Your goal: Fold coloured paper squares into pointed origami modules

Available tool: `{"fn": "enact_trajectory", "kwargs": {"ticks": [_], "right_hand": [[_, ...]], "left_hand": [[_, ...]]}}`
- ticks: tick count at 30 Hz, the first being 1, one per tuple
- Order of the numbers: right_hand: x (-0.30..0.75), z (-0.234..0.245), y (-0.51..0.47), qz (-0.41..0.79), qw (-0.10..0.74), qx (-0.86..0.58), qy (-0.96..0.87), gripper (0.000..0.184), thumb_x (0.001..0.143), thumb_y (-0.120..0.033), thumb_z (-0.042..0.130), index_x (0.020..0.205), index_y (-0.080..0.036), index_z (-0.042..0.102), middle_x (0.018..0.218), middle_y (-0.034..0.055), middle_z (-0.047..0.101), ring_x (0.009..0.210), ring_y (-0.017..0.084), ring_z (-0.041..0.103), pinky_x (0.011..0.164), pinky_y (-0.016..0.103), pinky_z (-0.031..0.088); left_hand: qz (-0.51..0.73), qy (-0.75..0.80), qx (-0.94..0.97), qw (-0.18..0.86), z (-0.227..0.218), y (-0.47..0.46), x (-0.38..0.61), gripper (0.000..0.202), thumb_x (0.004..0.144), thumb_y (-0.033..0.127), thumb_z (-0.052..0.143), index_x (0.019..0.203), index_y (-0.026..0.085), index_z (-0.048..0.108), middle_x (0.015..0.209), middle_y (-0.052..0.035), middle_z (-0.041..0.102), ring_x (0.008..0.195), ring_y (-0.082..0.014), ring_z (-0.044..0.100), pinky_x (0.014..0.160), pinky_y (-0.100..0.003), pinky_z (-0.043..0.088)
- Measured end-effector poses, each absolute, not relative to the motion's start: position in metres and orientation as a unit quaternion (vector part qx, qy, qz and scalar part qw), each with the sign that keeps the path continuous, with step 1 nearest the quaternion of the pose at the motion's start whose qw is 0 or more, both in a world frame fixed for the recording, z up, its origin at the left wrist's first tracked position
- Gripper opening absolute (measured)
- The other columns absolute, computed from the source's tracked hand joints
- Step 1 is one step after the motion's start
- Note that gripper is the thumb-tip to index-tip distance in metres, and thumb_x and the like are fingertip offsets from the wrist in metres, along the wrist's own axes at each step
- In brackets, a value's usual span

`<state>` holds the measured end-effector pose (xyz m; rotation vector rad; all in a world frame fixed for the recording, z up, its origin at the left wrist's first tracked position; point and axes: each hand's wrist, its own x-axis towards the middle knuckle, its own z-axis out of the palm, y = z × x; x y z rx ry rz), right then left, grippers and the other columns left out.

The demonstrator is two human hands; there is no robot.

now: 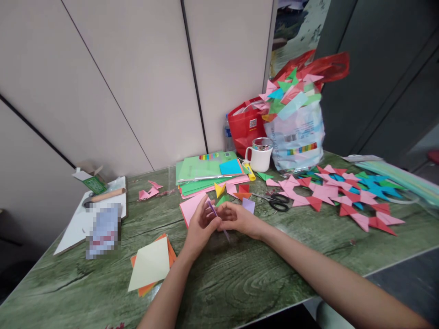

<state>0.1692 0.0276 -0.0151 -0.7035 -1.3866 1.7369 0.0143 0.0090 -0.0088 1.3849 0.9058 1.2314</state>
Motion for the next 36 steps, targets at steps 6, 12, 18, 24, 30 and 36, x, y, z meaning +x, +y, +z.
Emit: {"fn": "enact_trajectory", "kwargs": {"ticks": [6,12,18,24,30,36], "right_hand": [[0.1698,-0.0151,0.0273,0.666,0.404,-0.261,-0.57,0.04,0.056,-0.02,0.077,0.084,-0.019,0.049,0.086,0.0001,0.06,0.083,0.015,0.059,0.084,0.033,0.043],[0.1694,-0.0143,0.027,0.682,0.413,-0.253,-0.548,0.039,0.057,-0.02,0.077,0.085,-0.018,0.05,0.083,-0.0002,0.059,0.081,0.014,0.058,0.082,0.034,0.044],[0.1694,-0.0132,0.028,0.692,0.43,-0.275,-0.51,0.042,0.061,-0.026,0.074,0.094,-0.019,0.05,0.086,0.0013,0.062,0.079,0.015,0.059,0.077,0.032,0.045],[0.1695,-0.0139,0.028,0.671,0.457,-0.287,-0.509,0.036,0.061,-0.034,0.072,0.089,-0.016,0.058,0.08,0.001,0.063,0.072,0.016,0.059,0.069,0.03,0.045],[0.1698,-0.0197,0.0323,0.614,0.459,-0.35,-0.538,0.031,0.062,-0.039,0.07,0.078,-0.016,0.056,0.065,-0.0011,0.059,0.063,0.016,0.057,0.058,0.028,0.045],[0.1727,-0.0211,0.0366,0.564,0.497,-0.362,-0.551,0.044,0.069,-0.035,0.065,0.106,-0.024,0.044,0.067,-0.0035,0.057,0.054,0.012,0.056,0.05,0.024,0.044]], "left_hand": [[0.513,0.392,0.57,0.509,-0.0068,0.0067,0.0169,0.067,0.07,0.03,0.066,0.13,0.023,0.036,0.125,-0.0114,0.051,0.113,-0.024,0.048,0.095,-0.036,0.037],[0.512,0.389,0.571,0.511,-0.0048,0.0064,0.0169,0.069,0.072,0.029,0.064,0.132,0.02,0.034,0.126,-0.0112,0.052,0.114,-0.0227,0.048,0.095,-0.034,0.037],[0.528,0.422,0.55,0.491,-0.0086,0.008,0.0136,0.065,0.069,0.027,0.065,0.129,0.018,0.04,0.126,-0.0097,0.052,0.113,-0.0221,0.049,0.094,-0.032,0.037],[0.508,0.472,0.54,0.478,-0.0126,0.009,0.0109,0.029,0.068,0.028,0.065,0.092,0.012,0.064,0.087,-0.0071,0.069,0.078,-0.0202,0.062,0.071,-0.03,0.048],[0.538,0.485,0.441,0.529,-0.0122,0.0085,0.0122,0.024,0.06,0.026,0.069,0.079,0.011,0.066,0.069,-0.0037,0.069,0.06,-0.0163,0.06,0.058,-0.027,0.047],[0.561,0.455,0.339,0.603,-0.0037,0.0103,0.0102,0.032,0.049,0.018,0.075,0.079,0.011,0.066,0.069,-0.0047,0.071,0.063,-0.0173,0.064,0.065,-0.029,0.049]]}}
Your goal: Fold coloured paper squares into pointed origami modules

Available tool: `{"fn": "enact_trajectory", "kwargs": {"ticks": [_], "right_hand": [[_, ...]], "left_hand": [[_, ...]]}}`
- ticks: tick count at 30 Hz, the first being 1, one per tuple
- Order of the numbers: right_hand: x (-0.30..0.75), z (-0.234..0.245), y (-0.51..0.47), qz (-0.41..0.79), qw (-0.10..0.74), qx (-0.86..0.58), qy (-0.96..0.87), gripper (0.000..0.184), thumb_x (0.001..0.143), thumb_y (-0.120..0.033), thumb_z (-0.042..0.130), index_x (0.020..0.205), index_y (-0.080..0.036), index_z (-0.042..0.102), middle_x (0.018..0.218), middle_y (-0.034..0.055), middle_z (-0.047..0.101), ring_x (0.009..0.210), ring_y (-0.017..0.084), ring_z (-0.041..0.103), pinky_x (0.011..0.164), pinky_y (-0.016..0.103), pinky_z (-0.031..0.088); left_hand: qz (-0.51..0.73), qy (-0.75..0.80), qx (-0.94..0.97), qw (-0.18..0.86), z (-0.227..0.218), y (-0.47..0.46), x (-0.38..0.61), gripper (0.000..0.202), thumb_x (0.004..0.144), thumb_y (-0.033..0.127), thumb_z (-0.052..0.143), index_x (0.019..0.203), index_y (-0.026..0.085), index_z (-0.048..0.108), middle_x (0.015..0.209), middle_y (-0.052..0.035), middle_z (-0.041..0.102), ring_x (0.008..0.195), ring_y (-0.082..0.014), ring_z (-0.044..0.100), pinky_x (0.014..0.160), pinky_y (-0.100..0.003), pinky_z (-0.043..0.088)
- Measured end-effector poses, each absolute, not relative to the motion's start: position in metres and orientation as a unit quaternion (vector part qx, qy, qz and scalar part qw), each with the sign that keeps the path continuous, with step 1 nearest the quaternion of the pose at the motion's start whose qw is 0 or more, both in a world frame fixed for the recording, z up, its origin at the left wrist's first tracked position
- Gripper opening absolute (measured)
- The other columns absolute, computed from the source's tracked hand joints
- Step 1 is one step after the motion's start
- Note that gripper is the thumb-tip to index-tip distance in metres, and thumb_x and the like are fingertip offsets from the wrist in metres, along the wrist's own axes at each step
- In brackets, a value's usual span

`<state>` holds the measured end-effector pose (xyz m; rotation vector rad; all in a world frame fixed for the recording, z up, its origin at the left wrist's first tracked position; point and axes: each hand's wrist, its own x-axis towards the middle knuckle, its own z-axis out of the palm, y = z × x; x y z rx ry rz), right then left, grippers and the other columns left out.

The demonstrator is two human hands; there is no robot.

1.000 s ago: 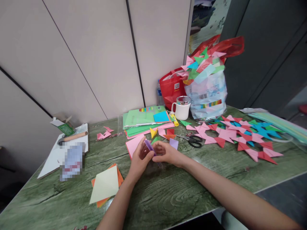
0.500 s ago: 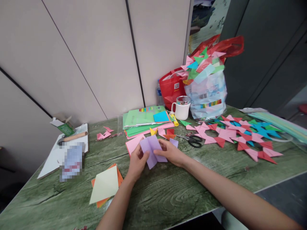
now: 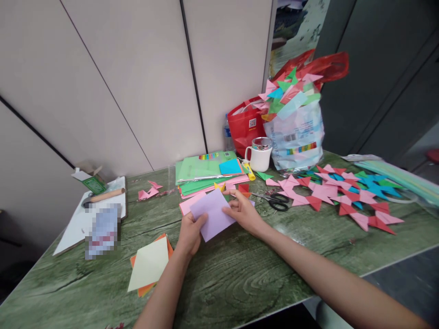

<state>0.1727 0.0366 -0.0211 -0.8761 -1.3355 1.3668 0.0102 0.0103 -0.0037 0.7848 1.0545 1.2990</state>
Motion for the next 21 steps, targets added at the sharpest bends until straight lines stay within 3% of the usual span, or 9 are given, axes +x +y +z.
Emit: {"fn": "enact_trajectory", "kwargs": {"ticks": [4,6,9,12,16,18,21], "right_hand": [[0.177,-0.012,0.035,0.518,0.476,-0.323,-0.633,0.024,0.074,-0.034,0.06,0.093,-0.02,0.06,0.093,0.0035,0.057,0.079,0.015,0.058,0.066,0.026,0.047],[0.179,-0.008,0.033,0.533,0.443,-0.262,-0.671,0.037,0.062,-0.03,0.072,0.097,-0.022,0.061,0.11,0.0044,0.051,0.099,0.02,0.052,0.074,0.028,0.047],[0.181,-0.006,0.03,0.561,0.385,-0.228,-0.697,0.062,0.051,-0.026,0.079,0.109,-0.028,0.057,0.124,0.0041,0.037,0.104,0.022,0.049,0.069,0.028,0.051],[0.181,-0.008,0.03,0.516,0.384,-0.251,-0.723,0.054,0.056,-0.027,0.077,0.107,-0.029,0.06,0.116,0.0045,0.041,0.102,0.021,0.049,0.073,0.03,0.05],[0.179,-0.011,0.032,0.467,0.437,-0.271,-0.719,0.026,0.057,-0.033,0.076,0.081,-0.023,0.069,0.1,0.0045,0.05,0.097,0.021,0.051,0.073,0.029,0.048],[0.178,-0.011,0.033,0.464,0.457,-0.284,-0.704,0.019,0.059,-0.035,0.074,0.07,-0.021,0.069,0.093,0.0044,0.052,0.089,0.02,0.053,0.068,0.028,0.048],[0.177,-0.01,0.033,0.456,0.484,-0.311,-0.679,0.018,0.064,-0.036,0.07,0.069,-0.019,0.069,0.086,0.0041,0.056,0.08,0.019,0.055,0.064,0.028,0.046]], "left_hand": [[0.57,0.459,0.306,0.609,0.002,0.013,0.006,0.034,0.047,0.014,0.073,0.08,0.011,0.066,0.069,-0.0056,0.071,0.065,-0.0198,0.065,0.064,-0.03,0.05],[0.571,0.464,0.297,0.609,0.004,0.014,0.003,0.034,0.048,0.012,0.071,0.081,0.011,0.065,0.069,-0.0055,0.071,0.064,-0.02,0.065,0.064,-0.03,0.05],[0.559,0.475,0.294,0.613,0.006,0.014,0.001,0.032,0.049,0.01,0.069,0.08,0.011,0.065,0.069,-0.0052,0.072,0.062,-0.0195,0.066,0.063,-0.03,0.051],[0.538,0.481,0.305,0.622,0.005,0.013,0.002,0.029,0.05,0.011,0.069,0.079,0.011,0.065,0.068,-0.0053,0.071,0.058,-0.0193,0.065,0.06,-0.031,0.051],[0.493,0.475,0.346,0.641,0.003,0.01,0.006,0.028,0.051,0.012,0.069,0.079,0.01,0.065,0.066,-0.0057,0.071,0.059,-0.0196,0.065,0.055,-0.029,0.051],[0.486,0.45,0.362,0.656,0.003,0.008,0.007,0.029,0.054,0.013,0.07,0.083,0.011,0.065,0.072,-0.0063,0.071,0.066,-0.0205,0.066,0.059,-0.031,0.053],[0.476,0.412,0.379,0.679,0.005,0.007,0.008,0.027,0.063,0.019,0.069,0.089,0.011,0.065,0.084,-0.0092,0.071,0.077,-0.0231,0.066,0.069,-0.037,0.054]]}}
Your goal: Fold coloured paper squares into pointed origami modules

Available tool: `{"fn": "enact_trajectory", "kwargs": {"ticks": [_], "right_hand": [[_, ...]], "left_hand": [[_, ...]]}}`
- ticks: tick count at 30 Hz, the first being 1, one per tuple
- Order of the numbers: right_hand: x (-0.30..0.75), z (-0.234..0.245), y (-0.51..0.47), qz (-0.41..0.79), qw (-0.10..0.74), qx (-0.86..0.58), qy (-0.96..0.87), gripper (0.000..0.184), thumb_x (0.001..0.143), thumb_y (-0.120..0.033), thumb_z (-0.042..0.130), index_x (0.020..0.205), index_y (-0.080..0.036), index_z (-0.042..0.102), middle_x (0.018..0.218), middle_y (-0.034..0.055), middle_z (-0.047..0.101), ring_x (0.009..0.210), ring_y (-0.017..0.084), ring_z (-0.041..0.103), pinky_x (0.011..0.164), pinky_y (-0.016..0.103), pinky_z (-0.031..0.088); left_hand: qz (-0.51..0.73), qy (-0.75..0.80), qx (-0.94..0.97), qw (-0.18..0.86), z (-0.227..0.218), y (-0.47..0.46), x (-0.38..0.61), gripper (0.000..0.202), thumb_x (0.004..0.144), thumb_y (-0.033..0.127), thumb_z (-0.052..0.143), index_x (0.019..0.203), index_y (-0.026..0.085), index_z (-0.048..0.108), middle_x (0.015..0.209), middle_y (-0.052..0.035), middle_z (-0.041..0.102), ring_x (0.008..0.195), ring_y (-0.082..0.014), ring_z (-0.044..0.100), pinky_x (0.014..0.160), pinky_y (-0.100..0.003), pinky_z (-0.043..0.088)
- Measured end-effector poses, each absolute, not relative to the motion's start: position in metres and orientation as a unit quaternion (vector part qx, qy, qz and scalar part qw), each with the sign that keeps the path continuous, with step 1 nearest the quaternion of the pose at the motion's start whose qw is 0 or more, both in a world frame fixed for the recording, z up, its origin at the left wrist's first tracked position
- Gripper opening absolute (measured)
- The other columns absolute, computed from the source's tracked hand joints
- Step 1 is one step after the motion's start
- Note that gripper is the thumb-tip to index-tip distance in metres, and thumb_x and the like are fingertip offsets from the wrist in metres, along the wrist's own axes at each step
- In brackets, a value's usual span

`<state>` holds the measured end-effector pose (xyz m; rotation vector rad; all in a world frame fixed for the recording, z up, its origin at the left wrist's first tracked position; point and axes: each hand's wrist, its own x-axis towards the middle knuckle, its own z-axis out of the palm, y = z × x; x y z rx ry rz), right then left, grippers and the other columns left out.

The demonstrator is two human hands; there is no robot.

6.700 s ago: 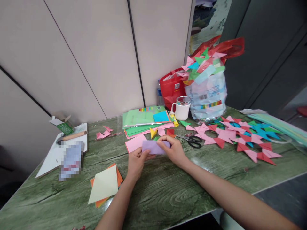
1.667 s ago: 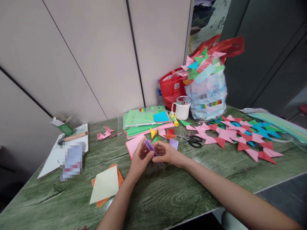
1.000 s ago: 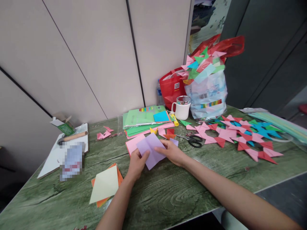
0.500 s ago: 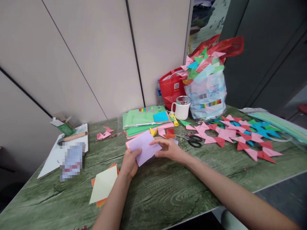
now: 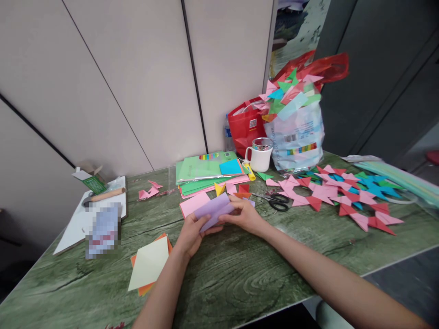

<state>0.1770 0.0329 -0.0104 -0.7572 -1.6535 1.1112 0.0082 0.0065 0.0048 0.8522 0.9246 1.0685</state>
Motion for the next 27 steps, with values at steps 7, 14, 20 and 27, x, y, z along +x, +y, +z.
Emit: {"fn": "enact_trajectory", "kwargs": {"ticks": [7,14,20,27], "right_hand": [[0.1781,-0.0121,0.0349,0.409,0.508,-0.387,-0.652,0.022,0.064,-0.035,0.07,0.063,-0.015,0.06,0.062,-0.0008,0.05,0.058,0.013,0.044,0.051,0.024,0.036],[0.1763,-0.0147,0.0355,0.445,0.54,-0.378,-0.606,0.031,0.061,-0.033,0.071,0.079,-0.019,0.051,0.068,-0.0019,0.052,0.062,0.013,0.048,0.052,0.023,0.038],[0.1747,-0.0116,0.0316,0.482,0.543,-0.34,-0.598,0.049,0.062,-0.032,0.071,0.105,-0.023,0.048,0.08,0.0015,0.056,0.067,0.016,0.053,0.056,0.025,0.042],[0.1742,-0.0118,0.0309,0.474,0.534,-0.352,-0.605,0.035,0.062,-0.029,0.071,0.09,-0.02,0.053,0.077,0.0003,0.056,0.066,0.015,0.051,0.057,0.024,0.04]], "left_hand": [[0.445,0.381,0.4,0.704,0.0033,0.0061,0.0103,0.049,0.077,0.05,0.051,0.096,0.006,0.064,0.094,-0.0189,0.068,0.079,-0.0274,0.066,0.068,-0.039,0.054],[0.481,0.345,0.487,0.642,-0.0007,0.0028,0.0142,0.057,0.063,0.054,0.063,0.105,0.015,0.061,0.105,-0.013,0.065,0.094,-0.0293,0.061,0.075,-0.04,0.052],[0.5,0.41,0.493,0.582,-0.0016,0.0026,0.0167,0.039,0.066,0.031,0.068,0.101,0.015,0.064,0.098,-0.0085,0.067,0.087,-0.0267,0.062,0.069,-0.041,0.054],[0.521,0.407,0.502,0.558,-0.0002,0.0026,0.0146,0.047,0.062,0.024,0.071,0.108,0.018,0.06,0.117,-0.0082,0.056,0.094,-0.0259,0.058,0.068,-0.038,0.056]]}}
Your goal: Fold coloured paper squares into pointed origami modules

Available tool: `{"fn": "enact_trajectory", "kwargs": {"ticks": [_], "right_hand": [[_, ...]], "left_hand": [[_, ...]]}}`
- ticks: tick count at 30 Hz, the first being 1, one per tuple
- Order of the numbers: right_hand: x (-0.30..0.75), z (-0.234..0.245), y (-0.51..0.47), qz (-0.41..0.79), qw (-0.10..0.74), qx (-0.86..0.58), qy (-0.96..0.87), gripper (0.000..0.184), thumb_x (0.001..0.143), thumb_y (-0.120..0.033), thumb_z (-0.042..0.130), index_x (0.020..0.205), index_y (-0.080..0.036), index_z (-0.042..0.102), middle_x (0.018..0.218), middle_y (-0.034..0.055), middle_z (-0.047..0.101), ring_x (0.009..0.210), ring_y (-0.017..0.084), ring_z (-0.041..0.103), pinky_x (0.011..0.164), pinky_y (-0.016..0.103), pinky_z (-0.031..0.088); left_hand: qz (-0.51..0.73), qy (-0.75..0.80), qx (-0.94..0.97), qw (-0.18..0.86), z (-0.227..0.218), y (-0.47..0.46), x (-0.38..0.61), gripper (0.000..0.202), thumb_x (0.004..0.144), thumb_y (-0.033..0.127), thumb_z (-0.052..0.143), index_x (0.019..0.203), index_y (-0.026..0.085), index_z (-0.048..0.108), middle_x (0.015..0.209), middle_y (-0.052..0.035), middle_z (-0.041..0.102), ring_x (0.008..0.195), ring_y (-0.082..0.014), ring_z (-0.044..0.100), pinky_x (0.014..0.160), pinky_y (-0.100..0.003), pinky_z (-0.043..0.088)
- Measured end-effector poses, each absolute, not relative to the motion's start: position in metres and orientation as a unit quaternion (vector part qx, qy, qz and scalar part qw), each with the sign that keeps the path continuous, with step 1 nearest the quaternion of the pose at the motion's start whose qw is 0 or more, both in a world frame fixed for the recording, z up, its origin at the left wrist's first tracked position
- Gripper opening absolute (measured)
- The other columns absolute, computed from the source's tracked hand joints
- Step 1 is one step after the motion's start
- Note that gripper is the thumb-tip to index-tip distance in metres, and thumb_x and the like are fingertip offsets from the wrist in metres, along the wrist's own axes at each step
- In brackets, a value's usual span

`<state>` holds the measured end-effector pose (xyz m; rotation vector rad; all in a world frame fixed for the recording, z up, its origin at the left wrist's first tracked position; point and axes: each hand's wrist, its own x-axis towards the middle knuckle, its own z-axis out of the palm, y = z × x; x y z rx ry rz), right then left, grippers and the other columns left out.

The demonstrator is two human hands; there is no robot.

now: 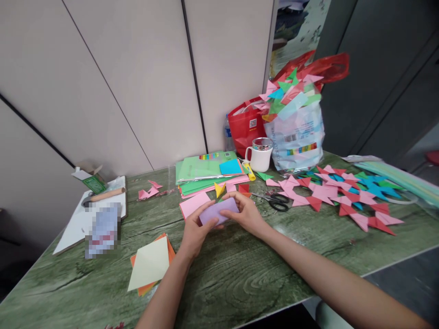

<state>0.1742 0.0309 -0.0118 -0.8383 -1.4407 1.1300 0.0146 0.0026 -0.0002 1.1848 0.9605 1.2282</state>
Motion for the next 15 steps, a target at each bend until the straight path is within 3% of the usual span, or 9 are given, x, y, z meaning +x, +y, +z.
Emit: {"fn": "enact_trajectory", "kwargs": {"ticks": [15], "right_hand": [[0.1751,-0.0101,0.0316,0.461,0.528,-0.358,-0.616,0.032,0.063,-0.031,0.07,0.086,-0.02,0.051,0.075,-0.0014,0.053,0.062,0.013,0.048,0.054,0.023,0.036]], "left_hand": [[0.531,0.424,0.481,0.555,-0.0016,0.0059,0.015,0.036,0.062,0.028,0.07,0.095,0.016,0.064,0.091,-0.0046,0.064,0.075,-0.0191,0.061,0.063,-0.034,0.056]]}}
